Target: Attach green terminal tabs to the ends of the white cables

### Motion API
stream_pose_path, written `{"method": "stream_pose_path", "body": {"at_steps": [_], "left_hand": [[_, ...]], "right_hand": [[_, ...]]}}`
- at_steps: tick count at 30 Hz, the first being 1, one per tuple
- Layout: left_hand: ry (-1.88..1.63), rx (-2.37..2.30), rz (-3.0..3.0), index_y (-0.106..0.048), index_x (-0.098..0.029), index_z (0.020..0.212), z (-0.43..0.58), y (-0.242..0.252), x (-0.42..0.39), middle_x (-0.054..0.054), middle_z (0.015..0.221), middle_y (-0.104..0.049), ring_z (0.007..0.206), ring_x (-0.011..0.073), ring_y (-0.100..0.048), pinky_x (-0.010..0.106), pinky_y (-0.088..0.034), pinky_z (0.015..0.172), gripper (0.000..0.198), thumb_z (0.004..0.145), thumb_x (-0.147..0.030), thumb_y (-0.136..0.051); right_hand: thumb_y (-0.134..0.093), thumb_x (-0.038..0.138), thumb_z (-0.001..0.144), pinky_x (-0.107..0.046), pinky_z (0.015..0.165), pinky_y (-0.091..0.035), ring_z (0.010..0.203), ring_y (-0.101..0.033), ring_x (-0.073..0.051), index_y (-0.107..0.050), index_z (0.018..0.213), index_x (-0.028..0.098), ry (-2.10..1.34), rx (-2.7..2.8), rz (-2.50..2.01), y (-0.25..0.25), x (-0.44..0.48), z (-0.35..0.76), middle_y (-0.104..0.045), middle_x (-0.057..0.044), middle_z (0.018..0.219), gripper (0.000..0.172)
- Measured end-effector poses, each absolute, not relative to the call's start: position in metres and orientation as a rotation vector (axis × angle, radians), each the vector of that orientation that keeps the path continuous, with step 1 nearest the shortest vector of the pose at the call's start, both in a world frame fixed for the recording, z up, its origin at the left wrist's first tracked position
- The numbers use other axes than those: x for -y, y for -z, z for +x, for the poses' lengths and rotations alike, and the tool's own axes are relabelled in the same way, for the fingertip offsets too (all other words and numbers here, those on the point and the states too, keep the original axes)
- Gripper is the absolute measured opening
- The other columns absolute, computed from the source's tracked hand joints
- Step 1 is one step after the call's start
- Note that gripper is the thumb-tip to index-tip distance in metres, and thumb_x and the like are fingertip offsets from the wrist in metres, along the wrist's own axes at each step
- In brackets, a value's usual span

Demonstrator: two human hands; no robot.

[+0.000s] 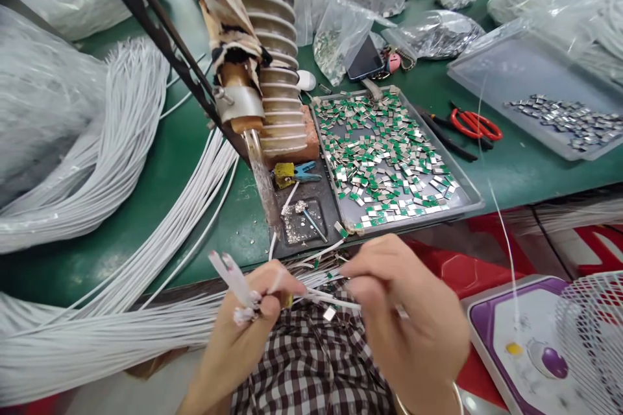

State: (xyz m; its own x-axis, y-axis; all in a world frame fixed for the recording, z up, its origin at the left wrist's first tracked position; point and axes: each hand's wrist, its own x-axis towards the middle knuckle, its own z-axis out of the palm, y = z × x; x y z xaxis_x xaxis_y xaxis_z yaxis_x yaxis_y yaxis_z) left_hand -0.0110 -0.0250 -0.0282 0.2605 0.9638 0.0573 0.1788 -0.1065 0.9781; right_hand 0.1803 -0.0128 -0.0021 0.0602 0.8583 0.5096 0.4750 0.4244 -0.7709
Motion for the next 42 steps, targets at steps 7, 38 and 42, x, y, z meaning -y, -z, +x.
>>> {"method": "stream_pose_path", "body": {"at_steps": [7, 38, 42], "left_hand": [[-0.961, -1.057, 1.531, -0.070, -0.023, 0.107, -0.006, 0.023, 0.027, 0.006, 0.087, -0.068, 0.077, 0.0189, -0.061, 0.028, -0.044, 0.070, 0.029, 0.100, -0.035, -0.045], [-1.289, -1.062, 1.471, -0.065, -0.022, 0.081, -0.007, 0.026, 0.020, -0.004, 0.074, -0.057, 0.069, 0.0104, -0.052, 0.021, -0.040, 0.061, 0.009, 0.087, -0.016, -0.068], [-1.237, -1.074, 1.409, -0.066, -0.024, 0.087, -0.007, 0.031, 0.019, -0.003, 0.081, -0.061, 0.077, 0.0117, -0.057, 0.022, -0.043, 0.070, 0.010, 0.090, -0.015, -0.062]], "right_hand": [[-0.064, 0.003, 0.084, -0.022, 0.065, -0.054, 0.076, -0.061, -0.012, -0.068, 0.093, 0.017, -0.613, 1.872, -0.980, -0.010, 0.013, 0.159, -0.068, -0.001, 0.083, 0.017], [-0.055, 0.024, 0.091, -0.023, 0.053, -0.041, 0.054, -0.054, -0.010, -0.065, 0.076, 0.021, -0.726, 1.646, -1.506, -0.008, -0.005, 0.173, -0.062, 0.004, 0.063, 0.019], [-0.064, 0.026, 0.084, -0.032, 0.062, -0.039, 0.080, -0.064, -0.026, -0.069, 0.077, 0.018, -0.133, 1.866, -1.980, 0.009, -0.052, 0.190, -0.070, -0.007, 0.080, 0.012]]}}
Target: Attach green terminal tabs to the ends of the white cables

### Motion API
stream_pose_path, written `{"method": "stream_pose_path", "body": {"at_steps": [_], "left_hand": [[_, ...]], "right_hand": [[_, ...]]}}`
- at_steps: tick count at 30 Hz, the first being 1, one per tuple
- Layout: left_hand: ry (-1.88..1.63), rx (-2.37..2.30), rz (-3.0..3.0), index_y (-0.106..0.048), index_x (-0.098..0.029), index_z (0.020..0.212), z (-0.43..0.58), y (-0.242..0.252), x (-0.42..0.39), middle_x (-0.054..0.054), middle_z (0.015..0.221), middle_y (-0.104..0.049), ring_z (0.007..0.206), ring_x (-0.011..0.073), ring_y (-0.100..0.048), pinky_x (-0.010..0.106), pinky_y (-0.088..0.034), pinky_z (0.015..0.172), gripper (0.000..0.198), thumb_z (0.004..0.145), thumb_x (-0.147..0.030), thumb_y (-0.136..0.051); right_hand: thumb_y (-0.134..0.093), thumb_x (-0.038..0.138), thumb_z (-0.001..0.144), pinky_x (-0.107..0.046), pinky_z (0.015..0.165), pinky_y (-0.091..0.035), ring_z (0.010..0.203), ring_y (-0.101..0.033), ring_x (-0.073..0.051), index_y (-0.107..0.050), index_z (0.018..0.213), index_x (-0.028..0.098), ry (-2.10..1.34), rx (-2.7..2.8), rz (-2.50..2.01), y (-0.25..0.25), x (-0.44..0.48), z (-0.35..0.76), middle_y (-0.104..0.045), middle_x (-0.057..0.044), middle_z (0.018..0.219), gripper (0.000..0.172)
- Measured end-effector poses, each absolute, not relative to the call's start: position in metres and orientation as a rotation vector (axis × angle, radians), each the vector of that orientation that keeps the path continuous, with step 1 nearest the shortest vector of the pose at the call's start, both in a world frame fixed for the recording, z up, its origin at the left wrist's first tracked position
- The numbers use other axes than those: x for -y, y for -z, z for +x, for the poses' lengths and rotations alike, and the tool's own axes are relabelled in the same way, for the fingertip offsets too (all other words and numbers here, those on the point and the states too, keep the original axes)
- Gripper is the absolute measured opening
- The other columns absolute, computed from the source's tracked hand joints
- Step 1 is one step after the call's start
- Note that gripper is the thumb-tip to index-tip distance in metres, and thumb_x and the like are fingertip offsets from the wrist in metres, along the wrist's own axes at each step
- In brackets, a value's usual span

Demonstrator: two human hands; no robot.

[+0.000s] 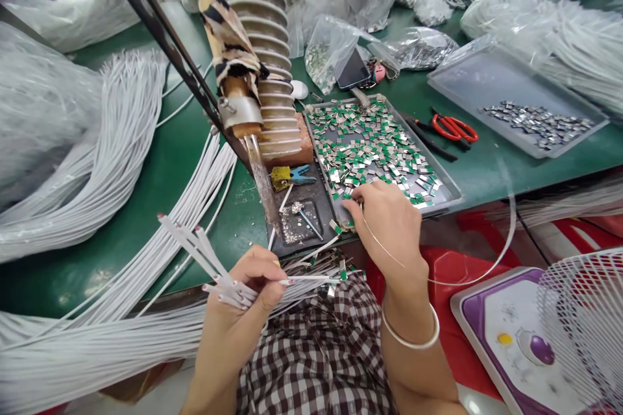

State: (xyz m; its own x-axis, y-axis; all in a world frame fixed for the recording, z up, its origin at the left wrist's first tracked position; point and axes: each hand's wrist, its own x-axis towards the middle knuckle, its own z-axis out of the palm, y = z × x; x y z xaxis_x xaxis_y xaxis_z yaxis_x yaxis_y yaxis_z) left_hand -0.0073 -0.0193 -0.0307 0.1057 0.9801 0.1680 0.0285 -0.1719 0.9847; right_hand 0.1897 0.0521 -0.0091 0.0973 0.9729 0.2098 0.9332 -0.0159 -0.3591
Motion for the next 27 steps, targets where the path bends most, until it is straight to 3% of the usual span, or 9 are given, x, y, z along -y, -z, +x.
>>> {"method": "stream_pose_path", "body": {"at_steps": [5, 10, 21, 27], "left_hand": [[-1.218, -1.147, 1.300, -0.068, -0.025, 0.093, -0.005, 0.030, 0.019, -0.001, 0.099, -0.071, 0.096, 0.0125, -0.064, 0.021, -0.046, 0.085, 0.014, 0.095, -0.018, -0.056], [-1.251, -1.215, 1.208, -0.068, -0.022, 0.082, -0.002, 0.025, 0.013, -0.001, 0.093, -0.077, 0.092, 0.0112, -0.069, 0.018, -0.049, 0.084, 0.013, 0.092, -0.016, -0.060], [-1.311, -1.168, 1.230, -0.069, -0.021, 0.077, 0.001, 0.017, 0.006, -0.002, 0.091, -0.079, 0.084, 0.0093, -0.070, 0.015, -0.052, 0.077, 0.016, 0.087, -0.010, -0.062], [-1.293, -1.204, 1.267, -0.069, -0.020, 0.076, 0.001, 0.013, 0.006, 0.000, 0.089, -0.078, 0.084, 0.0130, -0.071, 0.020, -0.054, 0.076, 0.017, 0.087, -0.010, -0.061]], "right_hand": [[-0.057, 0.016, 0.086, -0.033, 0.059, -0.039, 0.081, -0.065, -0.029, -0.066, 0.074, 0.015, -0.086, 1.878, -2.005, 0.014, -0.065, 0.194, -0.069, -0.011, 0.079, 0.015], [-0.058, 0.022, 0.092, -0.020, 0.050, -0.046, 0.049, -0.059, -0.009, -0.064, 0.087, 0.023, -0.532, 1.612, -1.525, 0.001, -0.021, 0.173, -0.065, 0.006, 0.062, 0.008], [-0.064, 0.015, 0.089, -0.012, 0.059, -0.052, 0.053, -0.060, -0.004, -0.066, 0.089, 0.026, -0.585, 1.607, -1.333, 0.003, 0.001, 0.145, -0.068, 0.010, 0.070, 0.011], [-0.057, 0.017, 0.093, -0.014, 0.063, -0.055, 0.063, -0.068, -0.007, -0.064, 0.098, 0.025, -0.477, 1.664, -1.330, 0.006, 0.004, 0.145, -0.072, 0.006, 0.079, 0.012]]}}
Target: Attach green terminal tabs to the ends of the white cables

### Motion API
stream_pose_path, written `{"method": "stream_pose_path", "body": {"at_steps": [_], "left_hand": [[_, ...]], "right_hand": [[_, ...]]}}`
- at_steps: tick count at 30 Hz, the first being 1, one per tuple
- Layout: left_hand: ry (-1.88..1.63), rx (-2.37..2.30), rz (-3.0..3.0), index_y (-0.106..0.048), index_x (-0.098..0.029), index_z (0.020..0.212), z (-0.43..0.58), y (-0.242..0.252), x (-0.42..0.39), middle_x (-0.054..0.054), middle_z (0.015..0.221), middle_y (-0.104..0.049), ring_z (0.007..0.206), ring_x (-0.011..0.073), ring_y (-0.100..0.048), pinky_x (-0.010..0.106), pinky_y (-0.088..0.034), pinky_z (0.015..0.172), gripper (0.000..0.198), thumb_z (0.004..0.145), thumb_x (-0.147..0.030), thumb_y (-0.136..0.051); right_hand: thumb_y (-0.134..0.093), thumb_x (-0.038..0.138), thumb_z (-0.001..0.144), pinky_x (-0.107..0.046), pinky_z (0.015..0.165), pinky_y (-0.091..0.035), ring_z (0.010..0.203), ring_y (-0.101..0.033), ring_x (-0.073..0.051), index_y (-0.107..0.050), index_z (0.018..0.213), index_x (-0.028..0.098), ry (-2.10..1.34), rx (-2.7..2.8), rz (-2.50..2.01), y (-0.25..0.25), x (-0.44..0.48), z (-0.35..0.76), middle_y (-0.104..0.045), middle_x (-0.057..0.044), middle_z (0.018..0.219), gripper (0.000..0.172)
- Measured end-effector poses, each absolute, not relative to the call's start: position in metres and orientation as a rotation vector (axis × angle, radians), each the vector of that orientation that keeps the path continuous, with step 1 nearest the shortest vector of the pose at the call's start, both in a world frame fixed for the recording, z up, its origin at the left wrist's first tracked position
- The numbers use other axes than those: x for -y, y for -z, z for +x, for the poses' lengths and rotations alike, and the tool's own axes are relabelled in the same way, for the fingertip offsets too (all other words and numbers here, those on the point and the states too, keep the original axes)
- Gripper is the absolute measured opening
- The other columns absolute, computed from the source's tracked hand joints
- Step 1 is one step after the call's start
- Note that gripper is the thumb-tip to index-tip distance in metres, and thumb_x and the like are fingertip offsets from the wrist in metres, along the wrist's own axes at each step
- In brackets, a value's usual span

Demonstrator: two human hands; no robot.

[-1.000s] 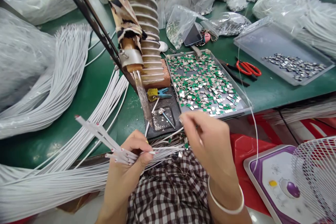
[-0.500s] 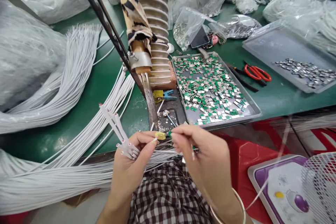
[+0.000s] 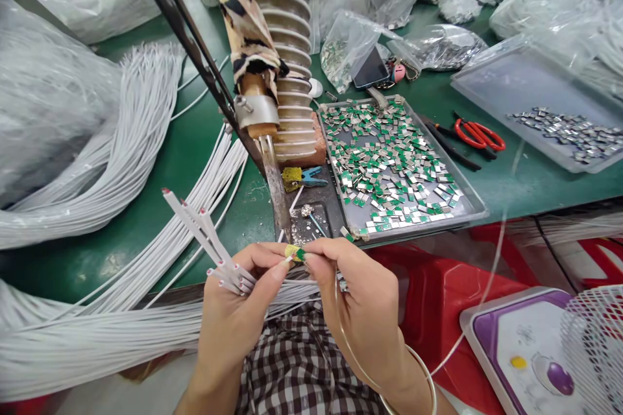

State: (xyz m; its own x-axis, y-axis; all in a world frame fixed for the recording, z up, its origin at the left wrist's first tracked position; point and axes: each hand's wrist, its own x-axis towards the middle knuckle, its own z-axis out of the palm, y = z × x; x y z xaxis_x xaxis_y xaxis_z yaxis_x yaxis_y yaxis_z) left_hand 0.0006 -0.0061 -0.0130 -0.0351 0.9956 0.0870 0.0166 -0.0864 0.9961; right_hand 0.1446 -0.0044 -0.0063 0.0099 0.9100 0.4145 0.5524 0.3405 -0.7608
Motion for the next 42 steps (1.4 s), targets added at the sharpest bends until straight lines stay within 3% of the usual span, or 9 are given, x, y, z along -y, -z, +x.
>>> {"method": "stream_pose_path", "body": {"at_steps": [3, 9, 17, 24, 27, 30, 34, 38, 42], "left_hand": [[-1.296, -1.224, 1.245, -0.069, -0.020, 0.075, -0.001, 0.010, 0.006, 0.001, 0.090, -0.078, 0.085, 0.0141, -0.071, 0.021, -0.054, 0.075, 0.016, 0.086, -0.010, -0.062], [-1.308, -1.196, 1.180, -0.070, -0.019, 0.075, 0.000, 0.007, -0.002, 0.001, 0.089, -0.078, 0.084, 0.0129, -0.072, 0.020, -0.055, 0.077, 0.018, 0.085, -0.008, -0.061], [-1.339, -1.143, 1.115, -0.070, -0.021, 0.076, -0.001, 0.003, -0.005, -0.002, 0.091, -0.078, 0.084, 0.0109, -0.071, 0.018, -0.054, 0.076, 0.018, 0.087, -0.009, -0.062], [-1.290, -1.184, 1.173, -0.068, -0.020, 0.074, -0.003, 0.005, -0.002, 0.001, 0.087, -0.077, 0.082, 0.0140, -0.071, 0.021, -0.054, 0.074, 0.018, 0.086, -0.009, -0.061], [-1.284, -1.207, 1.216, -0.067, -0.020, 0.075, -0.003, 0.008, -0.001, 0.001, 0.087, -0.075, 0.084, 0.0141, -0.070, 0.022, -0.053, 0.075, 0.016, 0.087, -0.010, -0.061], [-1.227, -1.230, 1.366, -0.068, -0.020, 0.081, -0.005, 0.010, -0.001, 0.003, 0.094, -0.071, 0.085, 0.0153, -0.066, 0.024, -0.050, 0.074, 0.012, 0.087, -0.012, -0.061], [-1.083, -1.214, 1.386, -0.065, -0.019, 0.074, -0.007, 0.012, -0.004, 0.001, 0.081, -0.066, 0.073, 0.0139, -0.060, 0.025, -0.045, 0.066, 0.017, 0.088, -0.013, -0.058], [-1.125, -1.169, 1.171, -0.064, -0.019, 0.070, -0.007, 0.010, -0.009, 0.002, 0.082, -0.071, 0.075, 0.0158, -0.065, 0.025, -0.049, 0.066, 0.015, 0.084, -0.013, -0.060], [-1.191, -1.152, 1.140, -0.067, -0.019, 0.069, -0.006, 0.005, -0.012, 0.002, 0.082, -0.073, 0.073, 0.0147, -0.067, 0.023, -0.051, 0.063, 0.015, 0.081, -0.011, -0.062]], "right_hand": [[-0.054, 0.014, 0.095, -0.017, 0.067, -0.057, 0.070, -0.072, -0.010, -0.063, 0.107, 0.023, -0.272, 1.650, -1.345, 0.011, 0.007, 0.144, -0.074, 0.003, 0.085, 0.018], [-0.062, 0.004, 0.087, -0.022, 0.090, -0.057, 0.094, -0.069, -0.013, -0.068, 0.100, 0.018, -0.090, 1.756, -1.146, 0.009, 0.002, 0.143, -0.071, -0.004, 0.103, 0.020], [-0.063, 0.002, 0.086, -0.021, 0.096, -0.053, 0.099, -0.064, -0.012, -0.069, 0.104, 0.017, -0.056, 1.779, -1.123, 0.005, -0.002, 0.142, -0.068, -0.004, 0.107, 0.024], [-0.055, 0.001, 0.087, -0.029, 0.087, -0.056, 0.096, -0.066, -0.016, -0.064, 0.104, 0.017, -0.309, 1.696, -1.044, 0.008, 0.004, 0.144, -0.068, -0.004, 0.101, 0.025], [-0.047, 0.005, 0.091, -0.026, 0.071, -0.054, 0.078, -0.064, -0.012, -0.061, 0.093, 0.019, -0.439, 1.626, -1.106, 0.010, 0.003, 0.145, -0.064, 0.000, 0.081, 0.020], [-0.054, 0.014, 0.093, -0.021, 0.059, -0.048, 0.061, -0.058, -0.008, -0.061, 0.085, 0.021, -0.483, 1.671, -1.291, 0.010, -0.002, 0.144, -0.061, 0.004, 0.070, 0.013], [-0.056, 0.017, 0.093, -0.020, 0.064, -0.052, 0.066, -0.063, -0.009, -0.065, 0.090, 0.022, -0.469, 1.715, -1.299, 0.009, -0.006, 0.142, -0.068, 0.003, 0.078, 0.010], [-0.055, 0.014, 0.094, -0.018, 0.064, -0.055, 0.066, -0.069, -0.009, -0.065, 0.104, 0.024, -0.348, 1.683, -1.336, 0.015, -0.001, 0.141, -0.074, 0.004, 0.080, 0.018], [-0.064, 0.012, 0.088, -0.025, 0.072, -0.060, 0.076, -0.073, -0.014, -0.069, 0.097, 0.026, -0.229, 1.577, -1.237, 0.020, 0.001, 0.139, -0.076, 0.003, 0.087, 0.017]]}}
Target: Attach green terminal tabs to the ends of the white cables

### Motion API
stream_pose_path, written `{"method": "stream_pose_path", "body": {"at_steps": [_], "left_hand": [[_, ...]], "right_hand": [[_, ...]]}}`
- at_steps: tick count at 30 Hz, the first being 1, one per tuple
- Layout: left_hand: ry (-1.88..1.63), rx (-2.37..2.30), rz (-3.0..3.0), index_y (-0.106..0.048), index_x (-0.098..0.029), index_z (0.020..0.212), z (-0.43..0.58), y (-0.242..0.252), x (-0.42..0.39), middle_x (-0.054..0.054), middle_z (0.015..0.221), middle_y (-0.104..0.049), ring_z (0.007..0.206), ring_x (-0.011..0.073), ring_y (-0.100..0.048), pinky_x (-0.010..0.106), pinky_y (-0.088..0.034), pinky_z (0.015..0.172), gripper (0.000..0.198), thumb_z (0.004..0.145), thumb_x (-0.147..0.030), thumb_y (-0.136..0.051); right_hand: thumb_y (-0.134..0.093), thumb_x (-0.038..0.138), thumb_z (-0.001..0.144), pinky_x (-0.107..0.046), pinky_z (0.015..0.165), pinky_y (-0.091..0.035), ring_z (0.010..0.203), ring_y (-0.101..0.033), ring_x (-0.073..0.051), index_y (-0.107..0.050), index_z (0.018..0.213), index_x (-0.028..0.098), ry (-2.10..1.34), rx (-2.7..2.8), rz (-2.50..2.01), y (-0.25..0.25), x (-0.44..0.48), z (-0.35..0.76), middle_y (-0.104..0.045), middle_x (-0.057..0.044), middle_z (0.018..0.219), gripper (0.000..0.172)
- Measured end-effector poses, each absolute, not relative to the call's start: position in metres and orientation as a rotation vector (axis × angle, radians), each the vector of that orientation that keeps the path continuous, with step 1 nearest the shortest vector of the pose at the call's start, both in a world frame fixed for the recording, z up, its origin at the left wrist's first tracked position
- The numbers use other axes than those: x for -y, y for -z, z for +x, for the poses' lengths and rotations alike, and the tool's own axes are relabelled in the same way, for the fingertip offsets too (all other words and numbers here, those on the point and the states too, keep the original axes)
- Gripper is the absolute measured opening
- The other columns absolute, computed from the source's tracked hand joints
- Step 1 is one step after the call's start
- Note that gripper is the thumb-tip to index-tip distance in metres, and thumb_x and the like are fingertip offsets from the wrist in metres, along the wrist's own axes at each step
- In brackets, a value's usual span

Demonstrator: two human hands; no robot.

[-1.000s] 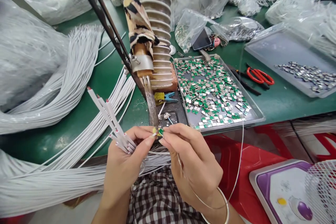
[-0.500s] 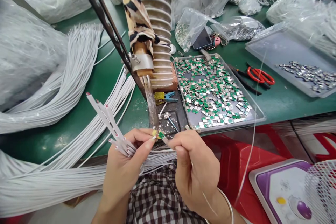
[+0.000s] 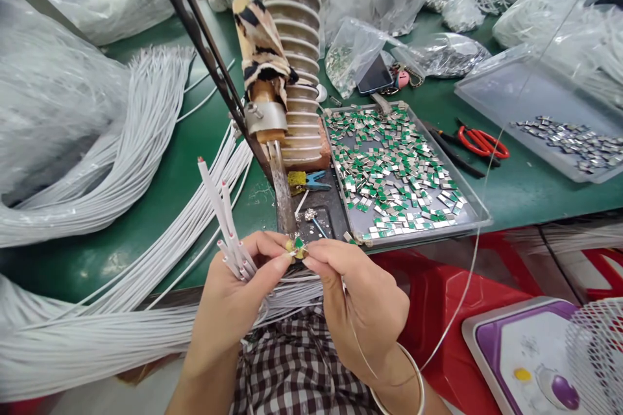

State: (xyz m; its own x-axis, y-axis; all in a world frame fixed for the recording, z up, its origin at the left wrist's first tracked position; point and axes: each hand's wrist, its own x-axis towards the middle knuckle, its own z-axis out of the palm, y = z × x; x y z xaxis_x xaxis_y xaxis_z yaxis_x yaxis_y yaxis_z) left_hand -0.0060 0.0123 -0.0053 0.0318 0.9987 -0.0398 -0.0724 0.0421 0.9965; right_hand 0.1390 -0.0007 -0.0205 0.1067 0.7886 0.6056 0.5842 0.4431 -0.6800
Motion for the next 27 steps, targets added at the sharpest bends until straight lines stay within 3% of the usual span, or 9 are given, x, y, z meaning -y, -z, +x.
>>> {"method": "stream_pose_path", "body": {"at_steps": [3, 9, 15, 20, 27], "left_hand": [[-1.224, -1.157, 1.145, -0.067, -0.018, 0.068, -0.005, 0.002, -0.013, 0.003, 0.081, -0.073, 0.074, 0.0160, -0.068, 0.024, -0.054, 0.066, 0.014, 0.079, -0.010, -0.063], [-1.271, -1.138, 1.110, -0.068, -0.019, 0.070, -0.005, 0.002, -0.013, 0.000, 0.081, -0.072, 0.078, 0.0129, -0.067, 0.020, -0.053, 0.072, 0.016, 0.081, -0.008, -0.065], [-1.241, -1.048, 1.076, -0.067, -0.019, 0.071, -0.007, 0.006, -0.010, -0.002, 0.079, -0.068, 0.073, 0.0100, -0.064, 0.018, -0.050, 0.067, 0.016, 0.082, -0.008, -0.064], [-1.213, -1.097, 1.099, -0.067, -0.019, 0.070, -0.007, 0.008, -0.006, -0.001, 0.079, -0.068, 0.073, 0.0106, -0.064, 0.018, -0.050, 0.064, 0.015, 0.079, -0.007, -0.065], [-1.187, -1.134, 1.216, -0.067, -0.018, 0.070, -0.005, 0.006, -0.004, 0.001, 0.081, -0.072, 0.073, 0.0110, -0.065, 0.018, -0.050, 0.066, 0.014, 0.080, -0.008, -0.064]], "right_hand": [[-0.065, 0.007, 0.085, -0.030, 0.078, -0.062, 0.084, -0.073, -0.017, -0.071, 0.095, 0.026, -0.168, 1.597, -1.141, 0.018, -0.004, 0.136, -0.075, 0.000, 0.096, 0.022], [-0.067, 0.005, 0.083, -0.028, 0.074, -0.062, 0.077, -0.072, -0.016, -0.072, 0.092, 0.024, -0.113, 1.602, -1.118, 0.009, -0.008, 0.131, -0.075, -0.001, 0.092, 0.022], [-0.067, 0.006, 0.083, -0.027, 0.076, -0.060, 0.083, -0.071, -0.016, -0.071, 0.096, 0.024, -0.251, 1.613, -1.112, 0.016, -0.002, 0.136, -0.074, -0.001, 0.094, 0.022], [-0.050, 0.006, 0.092, -0.025, 0.062, -0.054, 0.066, -0.066, -0.012, -0.065, 0.102, 0.023, -0.421, 1.566, -1.171, 0.021, 0.004, 0.139, -0.067, 0.002, 0.075, 0.025], [-0.059, 0.003, 0.088, -0.028, 0.077, -0.052, 0.082, -0.063, -0.013, -0.066, 0.100, 0.023, -0.493, 1.536, -1.151, 0.019, -0.001, 0.136, -0.068, 0.001, 0.088, 0.024]]}}
